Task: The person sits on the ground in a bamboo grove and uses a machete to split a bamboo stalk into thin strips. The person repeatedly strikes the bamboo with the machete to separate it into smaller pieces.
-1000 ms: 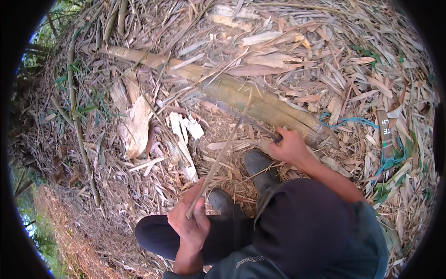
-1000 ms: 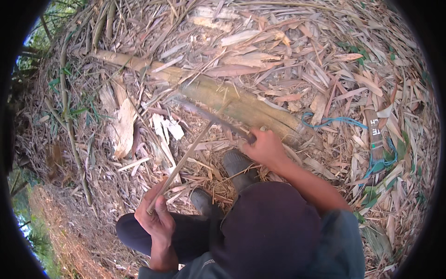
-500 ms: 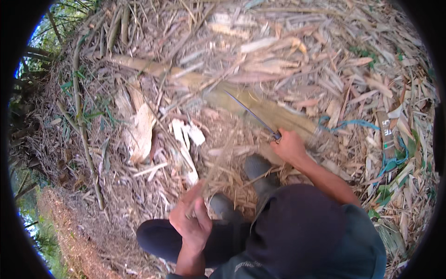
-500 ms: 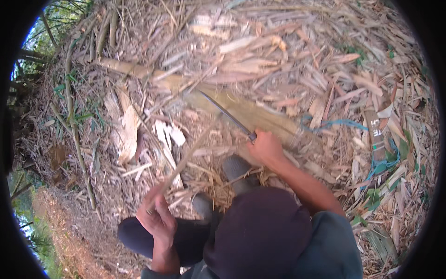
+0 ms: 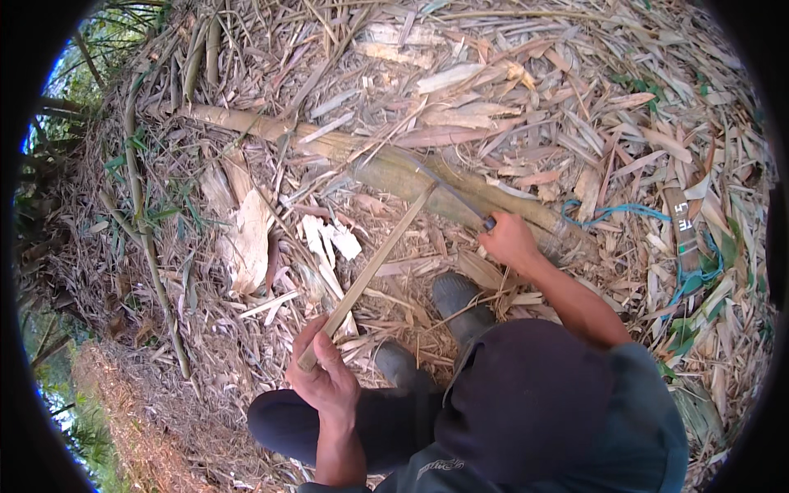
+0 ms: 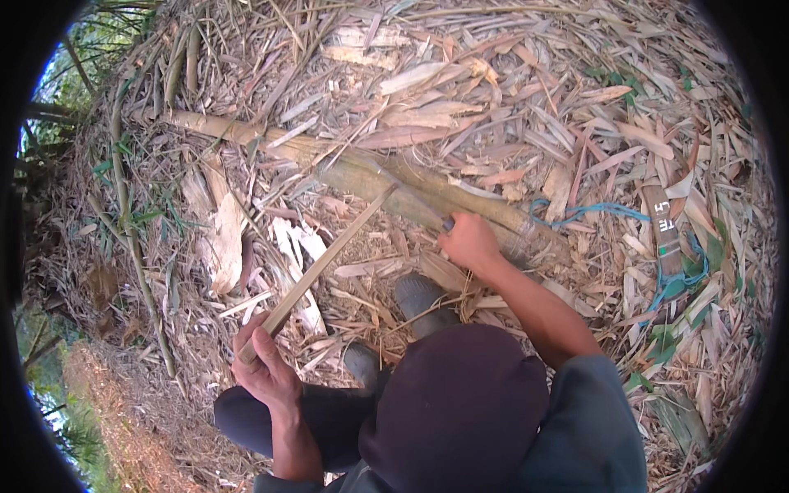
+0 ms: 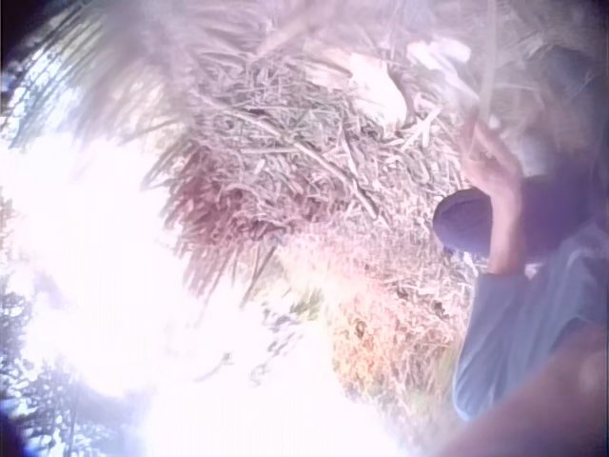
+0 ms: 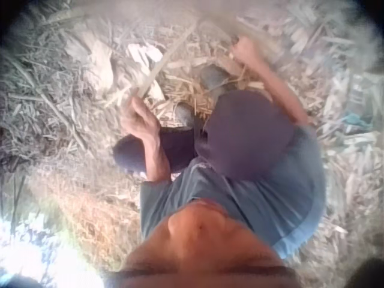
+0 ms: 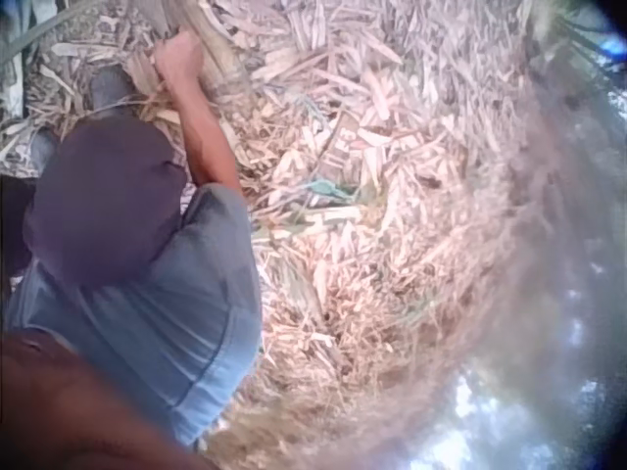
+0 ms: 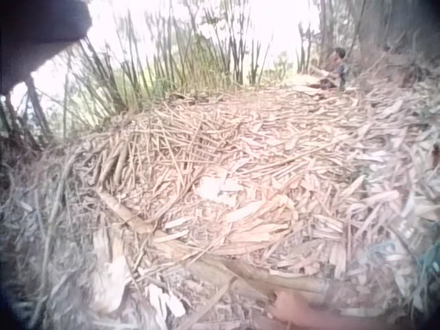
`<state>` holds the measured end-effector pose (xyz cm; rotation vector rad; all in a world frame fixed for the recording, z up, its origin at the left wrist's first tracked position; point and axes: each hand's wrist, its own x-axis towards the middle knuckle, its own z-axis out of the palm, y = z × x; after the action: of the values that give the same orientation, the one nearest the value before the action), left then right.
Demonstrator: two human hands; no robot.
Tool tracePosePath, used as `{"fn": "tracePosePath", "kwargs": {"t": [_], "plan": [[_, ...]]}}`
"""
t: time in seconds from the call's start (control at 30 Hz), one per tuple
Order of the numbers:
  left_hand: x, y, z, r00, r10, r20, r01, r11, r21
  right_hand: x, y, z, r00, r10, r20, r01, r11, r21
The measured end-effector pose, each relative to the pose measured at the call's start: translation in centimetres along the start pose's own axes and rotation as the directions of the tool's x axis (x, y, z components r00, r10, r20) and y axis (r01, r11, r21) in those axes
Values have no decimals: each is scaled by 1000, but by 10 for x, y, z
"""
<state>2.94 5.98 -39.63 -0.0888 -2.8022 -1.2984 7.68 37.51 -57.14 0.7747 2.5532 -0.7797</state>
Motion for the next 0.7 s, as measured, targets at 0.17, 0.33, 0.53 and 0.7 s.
{"fn": "tracePosePath", "kwargs": {"t": [0.17,0.33,0.53,0.7], "plan": [[-7,-12,0,1000,-25,10,25,999,-21,-24,-37,-23,992,-6,129,13,999,-52],[5,-13,5,996,-73,-58,63,985,-163,-5,-18,-7,1000,-5,16,5,1000,12],[18,-36,4,987,-158,-41,147,970,-192,-9,-16,9,999,38,-2,-38,999,4],[38,-47,5,962,-273,-7,256,912,-320,12,-14,11,996,87,-19,-87,996,23]]}}
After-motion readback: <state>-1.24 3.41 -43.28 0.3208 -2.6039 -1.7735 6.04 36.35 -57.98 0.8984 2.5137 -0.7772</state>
